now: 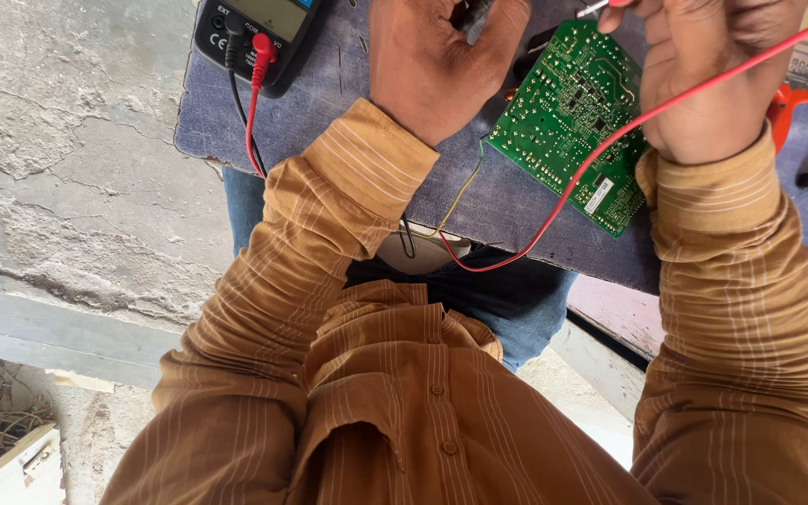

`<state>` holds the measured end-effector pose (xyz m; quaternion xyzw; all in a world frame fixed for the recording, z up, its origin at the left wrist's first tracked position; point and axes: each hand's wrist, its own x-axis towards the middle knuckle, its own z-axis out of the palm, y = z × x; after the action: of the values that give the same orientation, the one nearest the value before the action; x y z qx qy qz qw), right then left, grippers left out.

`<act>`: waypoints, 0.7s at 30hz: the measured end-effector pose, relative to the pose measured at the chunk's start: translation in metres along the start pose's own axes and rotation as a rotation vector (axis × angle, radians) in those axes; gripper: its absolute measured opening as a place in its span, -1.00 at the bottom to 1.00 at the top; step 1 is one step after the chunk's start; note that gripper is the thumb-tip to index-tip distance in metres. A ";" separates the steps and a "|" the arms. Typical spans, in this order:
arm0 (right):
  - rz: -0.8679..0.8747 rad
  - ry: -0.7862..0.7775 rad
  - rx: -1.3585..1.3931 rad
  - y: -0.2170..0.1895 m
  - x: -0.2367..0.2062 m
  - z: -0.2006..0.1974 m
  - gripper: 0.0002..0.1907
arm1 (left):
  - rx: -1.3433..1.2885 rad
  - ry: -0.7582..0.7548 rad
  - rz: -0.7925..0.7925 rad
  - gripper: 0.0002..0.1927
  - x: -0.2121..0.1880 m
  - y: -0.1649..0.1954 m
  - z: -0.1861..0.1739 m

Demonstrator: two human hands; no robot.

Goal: The person uses a multimeter to test electrical continuity on a green circuit board, touching various points with the probes. They then use a soldering iron to apply heat to specific components on the board, likely for repair or reflowing solder.

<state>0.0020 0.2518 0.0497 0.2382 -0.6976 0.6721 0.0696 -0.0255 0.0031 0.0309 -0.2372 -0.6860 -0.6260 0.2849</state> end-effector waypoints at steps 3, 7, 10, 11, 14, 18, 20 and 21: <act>0.002 -0.003 -0.004 0.004 -0.001 -0.002 -0.87 | 0.009 0.011 0.014 -0.80 0.000 -0.003 0.000; -0.020 0.003 -0.025 0.003 0.000 -0.003 -0.90 | 0.013 0.015 -0.006 -0.78 -0.002 -0.003 0.001; -0.030 -0.004 -0.051 0.001 0.001 -0.002 -0.90 | -0.002 0.026 -0.032 -0.80 -0.002 -0.002 0.002; -0.029 -0.011 -0.062 0.000 0.002 -0.001 -0.90 | -0.008 0.019 -0.043 -0.80 -0.001 -0.002 0.002; -0.022 -0.054 -0.112 -0.002 0.003 0.003 -0.90 | 0.006 0.009 -0.052 -0.81 0.002 0.001 0.001; -0.020 -0.089 -0.158 -0.002 0.005 0.009 -0.87 | -0.041 -0.037 -0.010 -0.92 0.007 0.006 -0.001; -0.017 -0.074 -0.145 -0.002 0.006 0.010 -0.85 | -0.067 -0.048 0.002 -0.89 0.008 0.009 -0.003; -0.021 -0.068 -0.139 -0.002 0.006 0.010 -0.84 | -0.054 -0.058 0.013 -0.88 0.009 0.010 -0.004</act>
<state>0.0000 0.2405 0.0531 0.2627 -0.7420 0.6129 0.0690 -0.0252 -0.0005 0.0444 -0.2673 -0.6753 -0.6354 0.2623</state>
